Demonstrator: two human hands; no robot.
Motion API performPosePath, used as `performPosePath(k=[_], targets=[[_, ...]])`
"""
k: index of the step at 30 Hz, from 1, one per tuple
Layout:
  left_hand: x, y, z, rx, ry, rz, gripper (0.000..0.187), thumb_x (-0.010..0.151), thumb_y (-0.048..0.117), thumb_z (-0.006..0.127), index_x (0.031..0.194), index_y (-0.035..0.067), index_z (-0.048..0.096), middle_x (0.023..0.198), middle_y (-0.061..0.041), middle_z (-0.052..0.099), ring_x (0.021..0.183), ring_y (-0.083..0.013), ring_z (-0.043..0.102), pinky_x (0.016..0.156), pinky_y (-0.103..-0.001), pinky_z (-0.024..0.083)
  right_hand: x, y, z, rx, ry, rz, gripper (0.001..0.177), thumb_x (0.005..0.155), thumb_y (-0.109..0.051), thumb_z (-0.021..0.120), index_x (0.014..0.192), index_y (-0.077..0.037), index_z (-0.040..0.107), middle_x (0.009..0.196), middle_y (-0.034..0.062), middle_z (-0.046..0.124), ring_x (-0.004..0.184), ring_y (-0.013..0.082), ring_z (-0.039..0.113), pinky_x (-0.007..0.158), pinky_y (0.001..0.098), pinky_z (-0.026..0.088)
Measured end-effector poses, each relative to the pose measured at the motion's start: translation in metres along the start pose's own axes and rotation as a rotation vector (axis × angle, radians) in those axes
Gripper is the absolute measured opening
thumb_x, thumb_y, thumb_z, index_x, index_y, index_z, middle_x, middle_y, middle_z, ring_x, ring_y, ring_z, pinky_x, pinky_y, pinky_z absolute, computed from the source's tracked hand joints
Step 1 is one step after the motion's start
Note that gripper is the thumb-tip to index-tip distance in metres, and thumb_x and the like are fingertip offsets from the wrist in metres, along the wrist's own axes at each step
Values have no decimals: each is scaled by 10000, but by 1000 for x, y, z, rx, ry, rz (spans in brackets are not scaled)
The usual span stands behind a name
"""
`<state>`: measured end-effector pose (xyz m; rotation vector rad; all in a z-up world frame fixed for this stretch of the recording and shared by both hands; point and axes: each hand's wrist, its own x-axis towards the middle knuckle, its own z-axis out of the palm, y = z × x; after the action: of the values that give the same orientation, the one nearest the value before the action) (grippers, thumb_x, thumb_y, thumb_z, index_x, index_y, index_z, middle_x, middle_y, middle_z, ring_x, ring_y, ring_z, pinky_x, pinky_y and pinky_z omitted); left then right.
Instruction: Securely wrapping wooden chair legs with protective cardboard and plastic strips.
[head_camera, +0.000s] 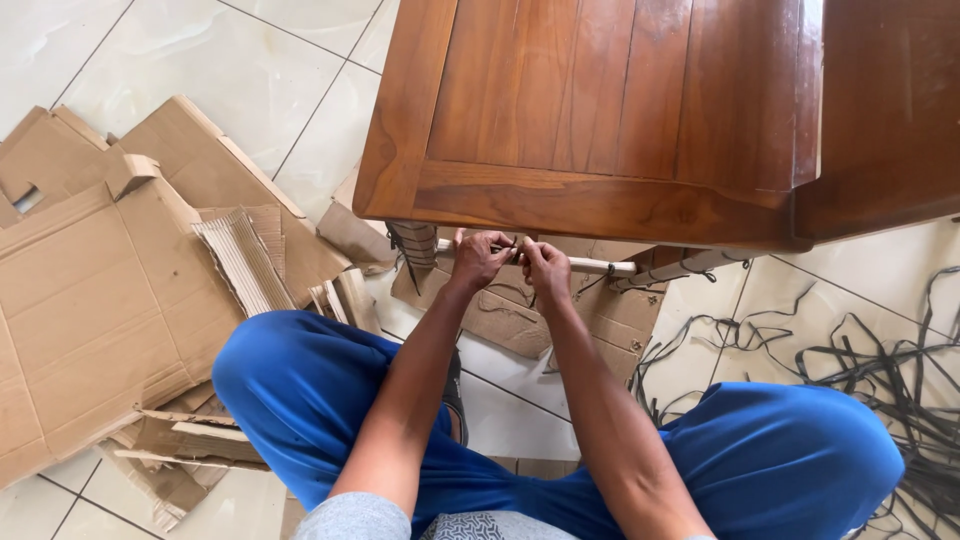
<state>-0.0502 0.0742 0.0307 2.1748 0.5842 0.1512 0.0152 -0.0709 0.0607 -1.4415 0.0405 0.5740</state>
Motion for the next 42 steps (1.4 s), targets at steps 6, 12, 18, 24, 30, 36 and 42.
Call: performPosePath(k=[6, 12, 18, 24, 30, 36, 42], targets=[[-6, 9, -11, -73, -20, 22, 42, 905, 298, 733, 940, 312, 750, 1014, 85, 780, 1106, -166, 705, 1241, -574, 105, 28, -1, -2, -90, -56, 94, 164, 963, -174, 680, 927, -19, 721, 715, 88, 665, 559, 84, 592, 425, 179, 462], [-13, 22, -18, -146, -26, 68, 78, 889, 229, 746, 936, 291, 741, 1082, 91, 764, 1170, -162, 668, 1221, -630, 69, 48, 4, -9, -333, -167, 159, 218, 963, -235, 625, 828, -76, 689, 683, 71, 687, 533, 108, 674, 420, 180, 485], [-9, 13, -14, -45, -94, 46, 94, 936, 231, 683, 969, 315, 710, 1033, 113, 762, 1160, -167, 670, 1219, -649, 68, 35, -21, -3, -440, -217, 151, 297, 982, -261, 577, 772, -78, 679, 633, 90, 675, 501, 143, 682, 411, 218, 496], [-5, 5, -10, -7, -137, 33, 111, 953, 219, 643, 922, 312, 695, 893, 115, 743, 1093, -157, 674, 1208, -674, 55, 32, -3, -10, -115, -139, 270, 460, 1055, -539, 471, 1010, -117, 647, 774, 68, 687, 646, 212, 767, 520, 240, 565], [-6, 12, -9, 2, -134, 0, 125, 995, 313, 630, 1080, 248, 694, 1014, -1, 766, 1145, -234, 685, 1219, -682, 40, -23, 28, -8, -213, 129, -151, 409, 1070, -341, 595, 808, -57, 726, 548, 103, 626, 447, 153, 615, 434, 236, 500], [-1, 5, -2, 4, -113, -26, 253, 1028, 402, 597, 1115, 190, 706, 1036, -66, 778, 1138, -291, 704, 1221, -669, 71, -11, 91, -25, -240, 63, 61, 234, 896, -197, 643, 1089, -95, 730, 890, 133, 727, 664, 211, 704, 582, 302, 601], [1, 16, -5, 45, -168, -84, 350, 1012, 465, 602, 1212, 189, 684, 1152, -84, 766, 1197, -335, 684, 1228, -669, 59, 23, 113, -33, 300, -53, 414, 634, 979, -72, 629, 1533, -157, 331, 1336, 88, 546, 1146, 348, 682, 998, 564, 506]])
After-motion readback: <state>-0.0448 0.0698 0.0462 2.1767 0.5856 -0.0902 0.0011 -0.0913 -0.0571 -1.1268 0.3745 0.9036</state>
